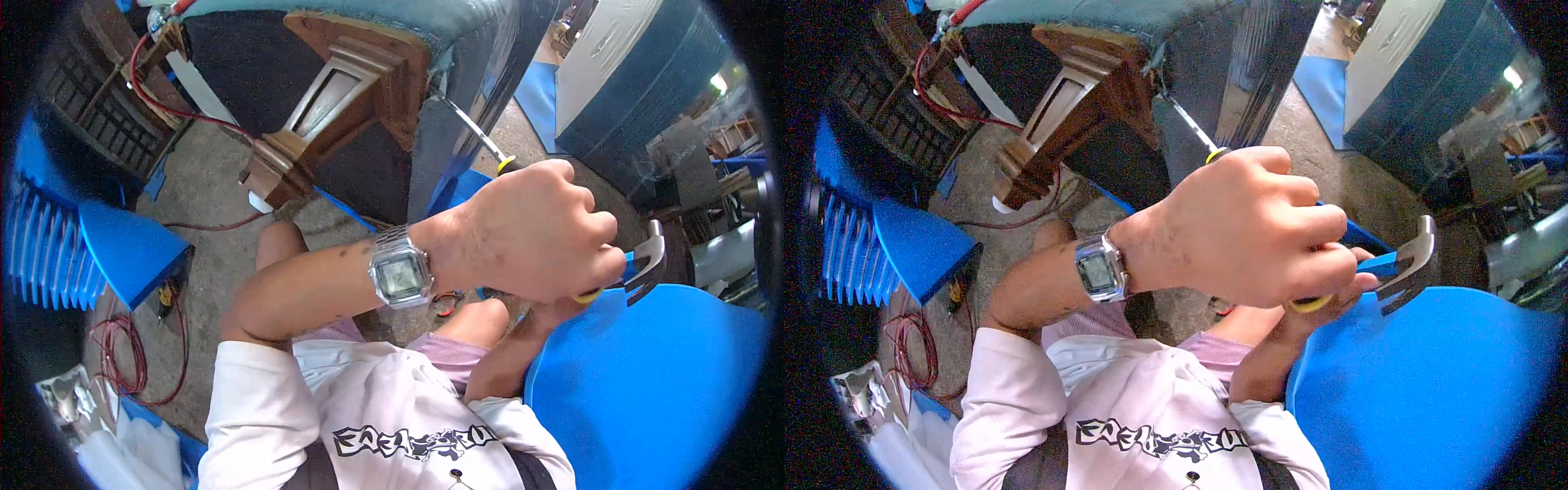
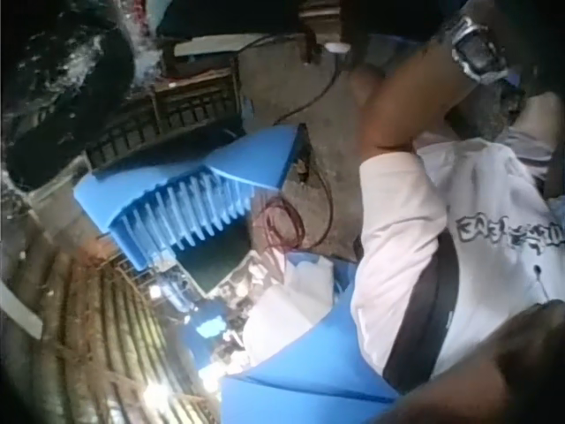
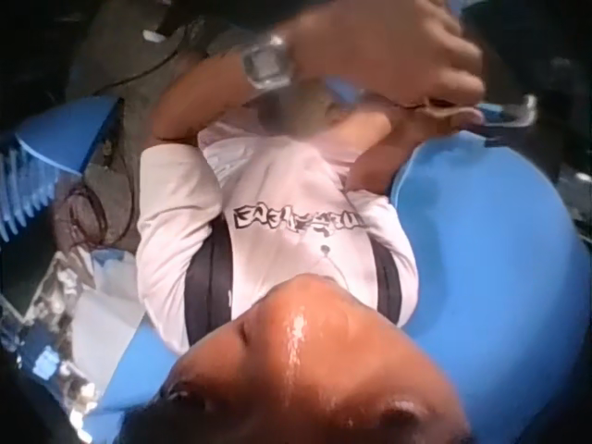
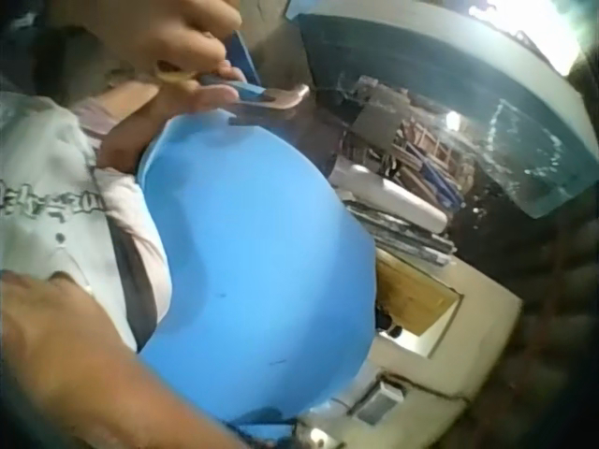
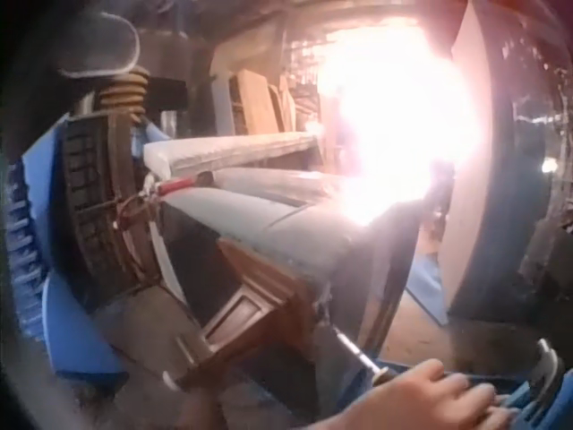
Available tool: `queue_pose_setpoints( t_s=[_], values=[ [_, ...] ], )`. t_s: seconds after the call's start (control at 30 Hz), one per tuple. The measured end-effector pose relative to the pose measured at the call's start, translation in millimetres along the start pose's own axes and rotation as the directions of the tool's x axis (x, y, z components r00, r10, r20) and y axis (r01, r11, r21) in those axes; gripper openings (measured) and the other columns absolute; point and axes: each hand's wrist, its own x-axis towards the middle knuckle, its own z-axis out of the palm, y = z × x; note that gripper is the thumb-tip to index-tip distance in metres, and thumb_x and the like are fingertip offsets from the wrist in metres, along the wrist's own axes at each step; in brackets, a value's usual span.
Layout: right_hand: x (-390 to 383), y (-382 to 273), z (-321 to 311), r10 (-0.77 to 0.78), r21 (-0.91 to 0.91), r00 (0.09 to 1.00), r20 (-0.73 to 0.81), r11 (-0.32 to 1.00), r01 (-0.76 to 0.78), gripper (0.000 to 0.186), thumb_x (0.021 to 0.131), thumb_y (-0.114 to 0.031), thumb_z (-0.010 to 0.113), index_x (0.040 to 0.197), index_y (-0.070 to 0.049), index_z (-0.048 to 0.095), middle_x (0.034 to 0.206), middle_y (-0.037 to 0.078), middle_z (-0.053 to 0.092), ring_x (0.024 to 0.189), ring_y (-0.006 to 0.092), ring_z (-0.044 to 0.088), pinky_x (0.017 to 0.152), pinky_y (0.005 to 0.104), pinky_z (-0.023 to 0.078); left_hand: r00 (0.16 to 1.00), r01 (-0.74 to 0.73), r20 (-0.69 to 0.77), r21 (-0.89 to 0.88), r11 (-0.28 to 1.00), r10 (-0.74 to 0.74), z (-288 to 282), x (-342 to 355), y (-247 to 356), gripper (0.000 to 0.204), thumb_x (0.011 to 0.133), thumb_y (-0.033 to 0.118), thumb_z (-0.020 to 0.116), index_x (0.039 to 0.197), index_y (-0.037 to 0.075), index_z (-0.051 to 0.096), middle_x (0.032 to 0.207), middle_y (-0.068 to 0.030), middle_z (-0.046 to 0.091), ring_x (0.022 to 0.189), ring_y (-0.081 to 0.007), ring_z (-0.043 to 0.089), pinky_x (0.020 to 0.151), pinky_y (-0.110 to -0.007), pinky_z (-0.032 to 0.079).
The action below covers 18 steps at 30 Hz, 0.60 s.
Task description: The person removes fabric and staples from an armchair frame using a screwdriver, pliers, and a hammer. Then, the person secures the fabric to the frame using a pneumatic staple gun.
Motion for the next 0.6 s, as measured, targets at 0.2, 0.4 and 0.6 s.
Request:
queue_pose_setpoints(
  t_s=[0.2, 0.4, 0.6],
  values=[
    [-5, 19, 36, -0.076, -0.118, 0.968, -0.239, 0.992, 0.049, 0.040, 0.084, -0.050, 0.048, 0.101, -0.014, 0.051, 0.086, 0.001, 0.050, 0.080, 0.0106, 0.049, 0.066, 0.0278, 0.042, 0.995, 0.010, 0.104, 0.016, 1.000, -0.012, 12, 4, -9, 0.019, 0.069, 0.034, 0.059, 0.068, 0.016, 0.053, 0.058, 0.0019, 0.049, 0.055, -0.0146, 0.058, 0.048, -0.028, 0.044],
    [-19, -6, 46, -0.411, -0.548, 0.901, -0.143, 0.790, 0.274, 0.057, 0.079, -0.070, 0.032, 0.087, -0.014, 0.043, 0.055, -0.002, 0.038, 0.040, 0.0067, 0.033, 0.036, 0.0194, 0.028, 0.966, 0.026, 0.258, -0.004, 1.000, -0.024, 4, 9, -11, 0.018, 0.069, 0.031, 0.057, 0.071, 0.014, 0.054, 0.062, -0.0005, 0.054, 0.061, -0.0183, 0.062, 0.050, -0.032, 0.048],
    [-16, 21, 43, -0.271, -0.733, 0.950, 0.156, 0.612, 0.295, 0.055, 0.079, -0.067, 0.037, 0.088, -0.012, 0.041, 0.056, 0.000, 0.038, 0.041, 0.0083, 0.033, 0.035, 0.0205, 0.028, 0.924, 0.161, 0.329, 0.122, 0.979, -0.193, 4, 11, -26, 0.017, 0.070, 0.027, 0.056, 0.076, 0.012, 0.059, 0.067, -0.0046, 0.059, 0.062, -0.0227, 0.063, 0.052, -0.033, 0.049]
  ],
)
